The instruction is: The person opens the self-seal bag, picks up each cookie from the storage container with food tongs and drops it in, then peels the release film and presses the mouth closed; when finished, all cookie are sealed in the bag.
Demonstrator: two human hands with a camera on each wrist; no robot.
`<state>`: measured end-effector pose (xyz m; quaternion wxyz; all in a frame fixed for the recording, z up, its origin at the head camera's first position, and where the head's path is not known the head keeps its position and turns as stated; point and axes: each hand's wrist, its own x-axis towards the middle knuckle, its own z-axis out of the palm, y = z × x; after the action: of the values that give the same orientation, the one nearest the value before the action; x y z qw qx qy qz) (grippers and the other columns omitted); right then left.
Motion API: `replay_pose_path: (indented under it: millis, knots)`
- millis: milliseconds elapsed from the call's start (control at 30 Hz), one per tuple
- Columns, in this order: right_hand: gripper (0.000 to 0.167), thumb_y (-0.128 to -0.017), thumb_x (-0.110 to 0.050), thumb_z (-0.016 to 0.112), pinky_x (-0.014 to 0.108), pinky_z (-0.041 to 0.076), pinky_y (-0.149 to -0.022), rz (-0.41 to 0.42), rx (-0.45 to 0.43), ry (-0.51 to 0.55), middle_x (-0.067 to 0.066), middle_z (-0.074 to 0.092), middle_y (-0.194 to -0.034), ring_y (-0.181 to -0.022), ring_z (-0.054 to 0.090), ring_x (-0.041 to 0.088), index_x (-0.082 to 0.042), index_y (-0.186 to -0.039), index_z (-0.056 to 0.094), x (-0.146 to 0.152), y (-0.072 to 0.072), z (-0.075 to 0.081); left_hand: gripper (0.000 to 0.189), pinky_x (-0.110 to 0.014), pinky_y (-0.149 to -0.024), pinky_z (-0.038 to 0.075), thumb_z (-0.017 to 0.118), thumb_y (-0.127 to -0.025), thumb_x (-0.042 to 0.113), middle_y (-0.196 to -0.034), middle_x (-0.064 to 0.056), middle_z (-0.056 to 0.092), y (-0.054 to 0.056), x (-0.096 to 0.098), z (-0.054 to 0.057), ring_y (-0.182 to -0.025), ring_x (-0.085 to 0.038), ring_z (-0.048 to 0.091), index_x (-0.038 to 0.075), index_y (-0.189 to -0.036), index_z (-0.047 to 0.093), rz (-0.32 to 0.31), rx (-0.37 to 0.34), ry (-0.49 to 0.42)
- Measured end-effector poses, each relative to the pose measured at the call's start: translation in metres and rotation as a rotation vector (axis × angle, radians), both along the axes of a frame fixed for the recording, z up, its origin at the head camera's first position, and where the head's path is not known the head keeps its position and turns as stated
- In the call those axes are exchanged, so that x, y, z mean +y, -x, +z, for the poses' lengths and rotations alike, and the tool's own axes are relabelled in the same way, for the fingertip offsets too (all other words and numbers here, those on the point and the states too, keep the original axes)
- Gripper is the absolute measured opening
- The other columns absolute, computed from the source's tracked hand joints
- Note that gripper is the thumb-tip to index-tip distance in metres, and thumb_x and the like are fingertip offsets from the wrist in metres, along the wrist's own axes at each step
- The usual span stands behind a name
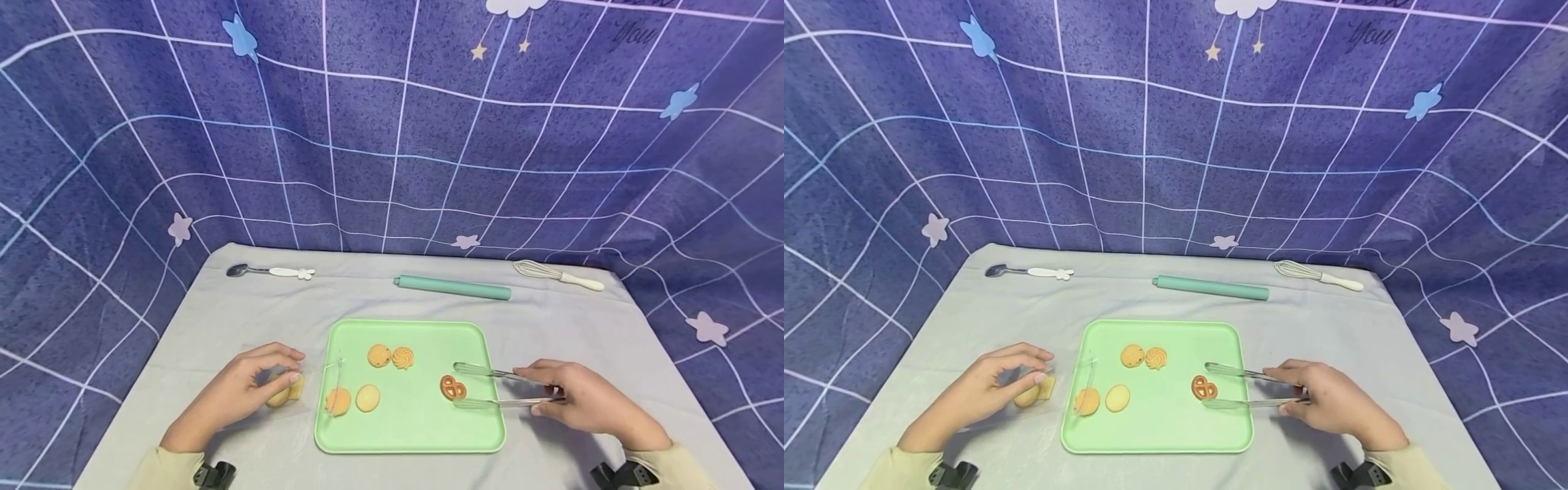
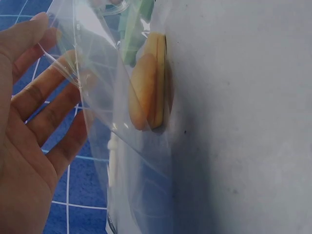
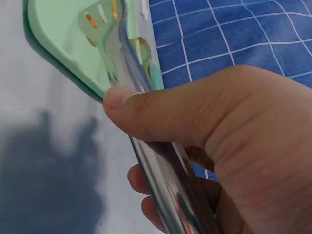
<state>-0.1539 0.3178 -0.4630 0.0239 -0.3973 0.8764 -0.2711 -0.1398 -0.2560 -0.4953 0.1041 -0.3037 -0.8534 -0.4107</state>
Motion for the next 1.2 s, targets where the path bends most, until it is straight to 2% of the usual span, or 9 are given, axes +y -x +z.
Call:
replay_pose_path:
  millis: [167, 400, 600, 767, 867, 967, 1033, 1200]
  knots:
    - [0.052, -0.081, -0.011, 0.086, 0.02, 0.05, -0.06, -0.02, 0.016, -0.009, -0.006, 0.071, -0.109, -0.071, 0.056, -0.002, -0.011, -0.13, 0.069, -0.005, -0.002, -0.001, 0.029, -0.014, -0.101, 0.042, 0.079, -0.089, 0.007, -0.118, 0.008, 0.067, 0.0, 0.0, 0.001, -0.109, -0.019, 0.065, 0.029, -0.108, 0.074, -0.003, 0.002, -0.001]
    - [0.045, -0.083, -0.019, 0.085, 0.035, 0.059, -0.072, -0.095, 0.152, -0.088, -0.009, 0.072, -0.114, -0.089, 0.066, 0.005, -0.018, -0.126, 0.073, -0.012, -0.006, -0.004, 0.03, -0.016, -0.101, 0.042, 0.078, -0.09, 0.008, -0.118, 0.009, 0.067, 0.0, -0.001, 0.003, -0.111, -0.017, 0.065, 0.031, -0.107, 0.074, -0.01, 0.0, 0.0]
    - [0.044, -0.083, -0.019, 0.085, 0.027, 0.053, -0.064, -0.099, 0.135, -0.054, -0.006, 0.074, -0.109, -0.077, 0.059, 0.0, -0.018, -0.126, 0.073, -0.011, -0.006, -0.005, 0.03, -0.016, -0.101, 0.042, 0.079, -0.09, 0.008, -0.118, 0.01, 0.067, 0.0, -0.003, 0.001, -0.111, -0.016, 0.064, 0.033, -0.107, 0.074, -0.001, -0.01, 0.002]
    - [0.042, -0.086, -0.018, 0.084, 0.025, 0.053, -0.065, -0.079, 0.118, -0.027, -0.007, 0.074, -0.11, -0.076, 0.058, -0.002, -0.017, -0.126, 0.073, -0.012, -0.005, -0.006, 0.032, -0.016, -0.102, 0.042, 0.078, -0.09, 0.008, -0.118, 0.008, 0.068, 0.0, -0.004, 0.001, -0.112, -0.013, 0.064, 0.034, -0.107, 0.074, 0.001, -0.027, -0.004]
    - [0.041, -0.087, -0.017, 0.083, 0.023, 0.05, -0.063, -0.067, 0.102, -0.014, -0.007, 0.073, -0.111, -0.073, 0.057, -0.004, -0.016, -0.127, 0.072, -0.013, -0.004, -0.005, 0.031, -0.017, -0.102, 0.043, 0.078, -0.091, 0.007, -0.117, 0.004, 0.069, 0.0, -0.005, 0.002, -0.111, -0.015, 0.064, 0.033, -0.108, 0.074, -0.004, -0.017, -0.001]
    - [0.044, -0.085, -0.017, 0.084, 0.022, 0.048, -0.062, -0.075, 0.077, -0.019, -0.007, 0.073, -0.111, -0.07, 0.055, -0.005, -0.016, -0.128, 0.072, -0.015, -0.004, -0.005, 0.031, -0.017, -0.101, 0.043, 0.078, -0.091, 0.008, -0.117, 0.005, 0.069, -0.001, -0.004, 0.002, -0.111, -0.015, 0.064, 0.033, -0.108, 0.073, -0.006, -0.009, 0.007]
    - [0.048, -0.083, -0.018, 0.085, 0.02, 0.046, -0.059, -0.086, 0.05, -0.035, -0.01, 0.073, -0.104, -0.064, 0.052, -0.005, -0.016, -0.129, 0.071, -0.016, -0.004, -0.005, 0.031, -0.018, -0.101, 0.044, 0.078, -0.091, 0.009, -0.118, 0.007, 0.069, -0.001, -0.004, 0.002, -0.112, -0.013, 0.064, 0.034, -0.108, 0.073, -0.003, -0.01, 0.014]
    - [0.054, -0.083, -0.017, 0.086, 0.02, 0.046, -0.055, -0.09, 0.008, -0.065, -0.018, 0.063, -0.086, -0.062, 0.052, -0.003, -0.015, -0.134, 0.067, -0.021, -0.003, -0.005, 0.029, -0.018, -0.1, 0.044, 0.078, -0.092, 0.01, -0.118, 0.01, 0.067, -0.001, -0.005, 0.001, -0.112, -0.014, 0.064, 0.033, -0.107, 0.073, -0.006, -0.022, 0.021]
